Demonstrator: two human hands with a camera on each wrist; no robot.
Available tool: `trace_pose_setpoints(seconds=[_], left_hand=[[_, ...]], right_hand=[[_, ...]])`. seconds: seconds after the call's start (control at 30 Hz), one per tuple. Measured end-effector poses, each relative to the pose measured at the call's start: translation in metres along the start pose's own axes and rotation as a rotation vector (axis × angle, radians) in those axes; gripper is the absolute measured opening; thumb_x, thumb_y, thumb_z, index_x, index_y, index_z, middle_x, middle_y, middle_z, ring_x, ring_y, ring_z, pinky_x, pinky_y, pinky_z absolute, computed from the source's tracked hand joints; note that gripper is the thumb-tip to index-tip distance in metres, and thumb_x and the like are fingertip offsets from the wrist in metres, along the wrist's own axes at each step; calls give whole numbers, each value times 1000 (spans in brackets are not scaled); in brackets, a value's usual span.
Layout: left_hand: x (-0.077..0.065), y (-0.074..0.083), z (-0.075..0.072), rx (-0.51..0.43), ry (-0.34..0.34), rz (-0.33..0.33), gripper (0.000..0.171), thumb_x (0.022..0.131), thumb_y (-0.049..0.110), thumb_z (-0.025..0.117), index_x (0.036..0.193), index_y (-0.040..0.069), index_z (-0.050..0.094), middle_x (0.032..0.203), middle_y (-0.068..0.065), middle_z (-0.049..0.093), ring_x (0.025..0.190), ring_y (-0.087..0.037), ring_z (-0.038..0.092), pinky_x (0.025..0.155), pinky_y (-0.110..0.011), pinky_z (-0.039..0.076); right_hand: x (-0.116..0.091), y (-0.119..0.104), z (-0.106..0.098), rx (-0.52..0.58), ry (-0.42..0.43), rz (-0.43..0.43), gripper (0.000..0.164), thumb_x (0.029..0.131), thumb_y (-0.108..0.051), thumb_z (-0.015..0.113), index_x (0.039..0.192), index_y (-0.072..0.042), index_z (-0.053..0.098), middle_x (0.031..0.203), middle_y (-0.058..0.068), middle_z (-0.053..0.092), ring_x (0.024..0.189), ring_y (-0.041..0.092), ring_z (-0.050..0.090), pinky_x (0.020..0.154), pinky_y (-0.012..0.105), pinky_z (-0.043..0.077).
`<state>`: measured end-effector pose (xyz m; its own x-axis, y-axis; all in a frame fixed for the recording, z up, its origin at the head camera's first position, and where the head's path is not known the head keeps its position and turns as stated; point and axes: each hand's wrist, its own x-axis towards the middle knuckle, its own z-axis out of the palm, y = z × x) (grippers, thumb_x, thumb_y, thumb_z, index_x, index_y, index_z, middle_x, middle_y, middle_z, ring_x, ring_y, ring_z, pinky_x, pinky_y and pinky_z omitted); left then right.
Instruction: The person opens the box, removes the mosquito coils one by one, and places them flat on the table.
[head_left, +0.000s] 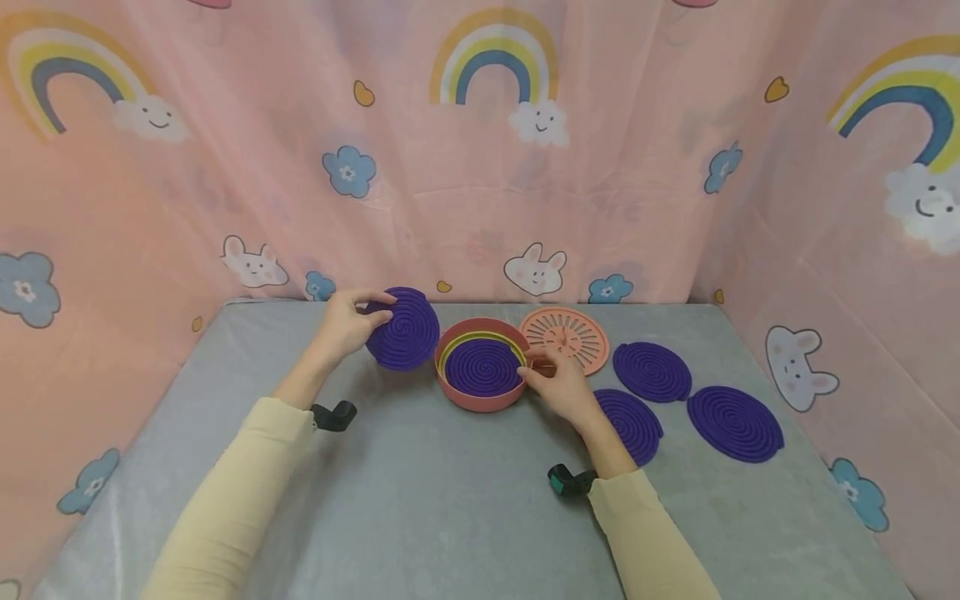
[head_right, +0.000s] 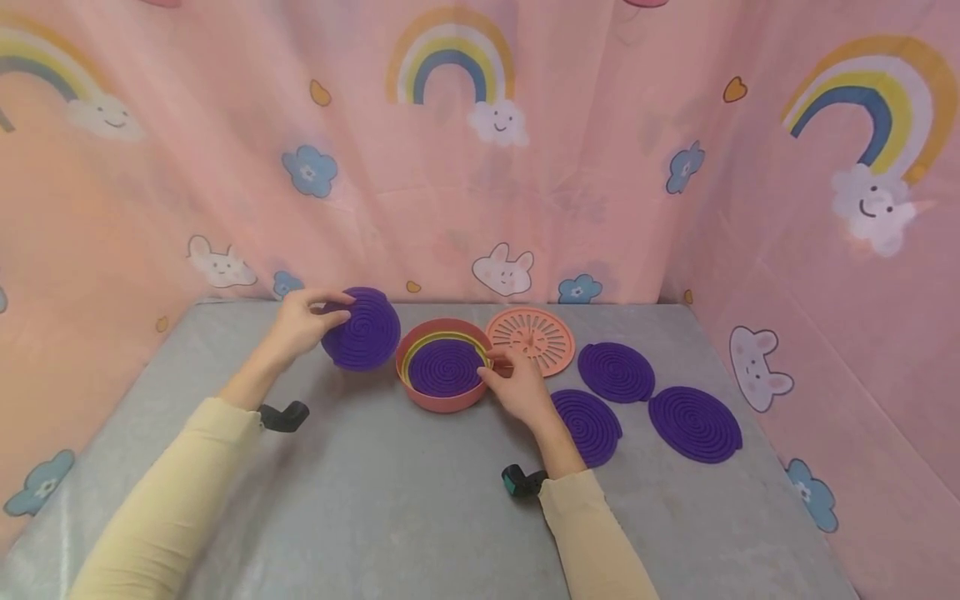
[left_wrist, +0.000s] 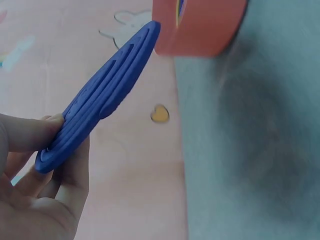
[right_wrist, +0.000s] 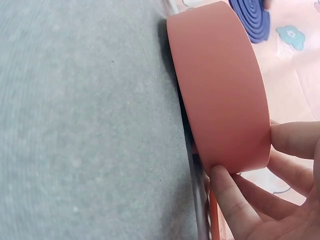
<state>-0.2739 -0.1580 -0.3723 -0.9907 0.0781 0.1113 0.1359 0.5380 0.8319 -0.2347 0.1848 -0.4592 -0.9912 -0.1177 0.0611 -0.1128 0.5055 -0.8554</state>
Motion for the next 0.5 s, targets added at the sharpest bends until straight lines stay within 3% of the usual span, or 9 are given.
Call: trace_pose_setpoints(seconds=[0.2, 0.4, 0.5], left_hand=[[-1, -18, -13, -21, 35, -45, 27, 98, 6, 66, 124, 2, 70, 146, -20, 54, 129, -40, 54, 101, -50, 49], [-1, -37, -15, -7, 72, -90, 28, 97, 4, 66, 124, -2, 69, 148, -23, 51, 146, -41, 33, 116, -55, 32], [-1, -48, -13, -12, 77, -127, 28, 97, 3, 67, 124, -2, 69, 145, -22, 53, 146, -41, 33, 117, -56, 28]], right_hand=[[2, 1, 1, -3, 0, 4, 39, 98, -23, 70, 132, -6, 62, 133, 21, 61, 121, 38, 60, 101, 52, 48], [2, 1, 1, -2, 1, 21, 38, 98, -24, 70, 132, -7, 63, 133, 20, 61, 122, 37, 60, 101, 52, 49], [1, 0, 1, -4, 1, 21, 38, 98, -24, 69, 132, -7, 62, 134, 21, 61, 122, 38, 59, 101, 52, 49]])
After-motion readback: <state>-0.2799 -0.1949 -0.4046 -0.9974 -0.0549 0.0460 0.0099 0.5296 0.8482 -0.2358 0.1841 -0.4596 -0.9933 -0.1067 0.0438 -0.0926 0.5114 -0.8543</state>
